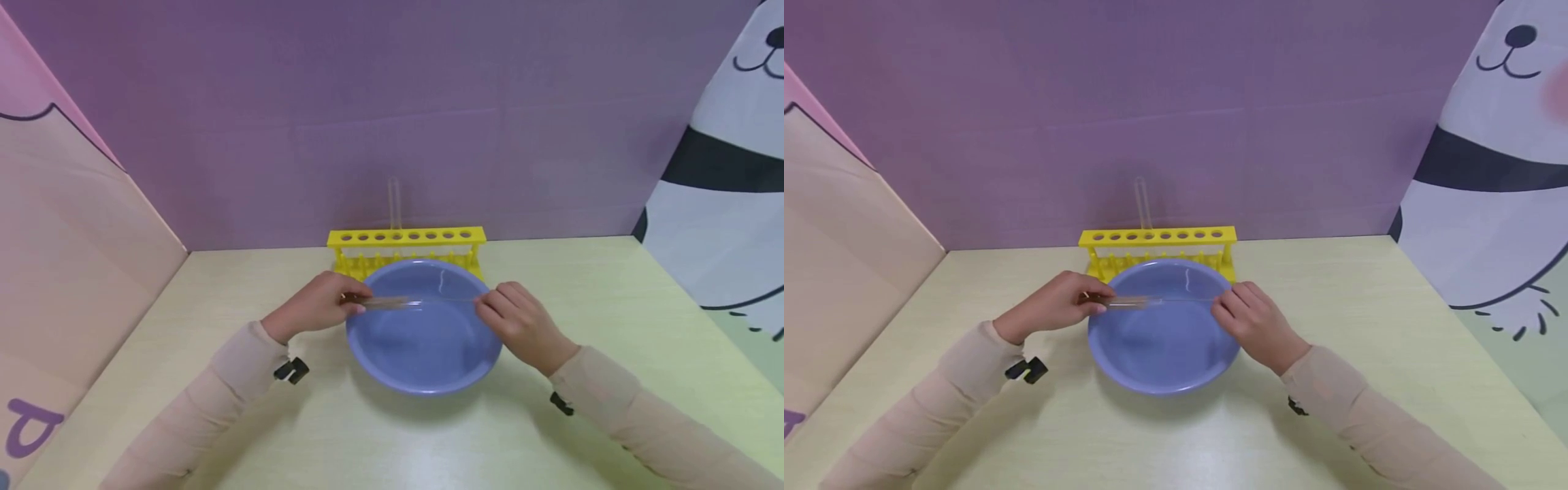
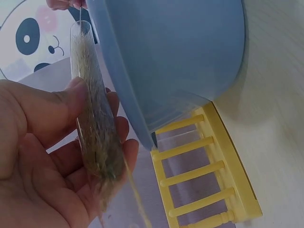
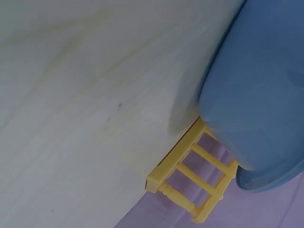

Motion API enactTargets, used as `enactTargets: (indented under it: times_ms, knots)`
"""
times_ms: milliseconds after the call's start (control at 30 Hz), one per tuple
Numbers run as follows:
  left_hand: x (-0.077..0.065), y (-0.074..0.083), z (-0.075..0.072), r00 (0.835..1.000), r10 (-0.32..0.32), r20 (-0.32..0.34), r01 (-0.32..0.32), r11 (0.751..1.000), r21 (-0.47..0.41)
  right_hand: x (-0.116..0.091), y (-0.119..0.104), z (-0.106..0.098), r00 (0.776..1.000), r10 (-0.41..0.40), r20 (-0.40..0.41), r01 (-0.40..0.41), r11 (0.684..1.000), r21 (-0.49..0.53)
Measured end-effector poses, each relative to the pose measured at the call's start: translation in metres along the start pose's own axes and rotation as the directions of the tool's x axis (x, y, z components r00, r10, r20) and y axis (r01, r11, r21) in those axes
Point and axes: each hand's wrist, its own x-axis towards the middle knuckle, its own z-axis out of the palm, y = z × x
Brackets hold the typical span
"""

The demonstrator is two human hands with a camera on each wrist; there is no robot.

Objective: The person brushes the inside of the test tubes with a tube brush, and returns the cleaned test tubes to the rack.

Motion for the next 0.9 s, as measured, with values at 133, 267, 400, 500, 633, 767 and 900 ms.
enactTargets:
  times_ms: [133,267,400,500,633,767,900]
  knots:
    - [0.0,0.001,0.0,1.0,0.003,0.003,-0.003,1.0,0.001,0.005,-0.001,-0.002,0.998,0.051,0.028,-0.053,0.996,0.077]
    - [0.001,0.002,0.0,1.0,0.013,0.006,-0.013,1.0,0.008,0.01,-0.002,-0.005,0.989,0.117,0.089,-0.127,0.984,0.128]
    - [0.002,0.002,0.001,1.0,0.019,0.0,-0.019,1.0,0.015,0.013,-0.002,-0.006,0.97,0.183,0.158,-0.207,0.967,0.149]
    - [0.003,0.001,0.003,1.0,0.018,-0.007,-0.018,1.0,0.02,0.015,-0.001,-0.005,0.962,0.208,0.177,-0.236,0.959,0.157]
    - [0.004,0.002,0.003,1.0,0.012,-0.008,-0.012,1.0,0.02,0.018,0.001,-0.004,0.95,0.233,0.206,-0.272,0.944,0.185]
    - [0.004,0.003,0.003,1.0,0.009,-0.002,-0.009,1.0,0.019,0.023,0.003,-0.005,0.92,0.277,0.279,-0.342,0.913,0.222]
    - [0.004,0.005,0.002,1.0,0.008,0.003,-0.008,1.0,0.028,0.03,0.007,-0.006,0.863,0.309,0.399,-0.424,0.873,0.242]
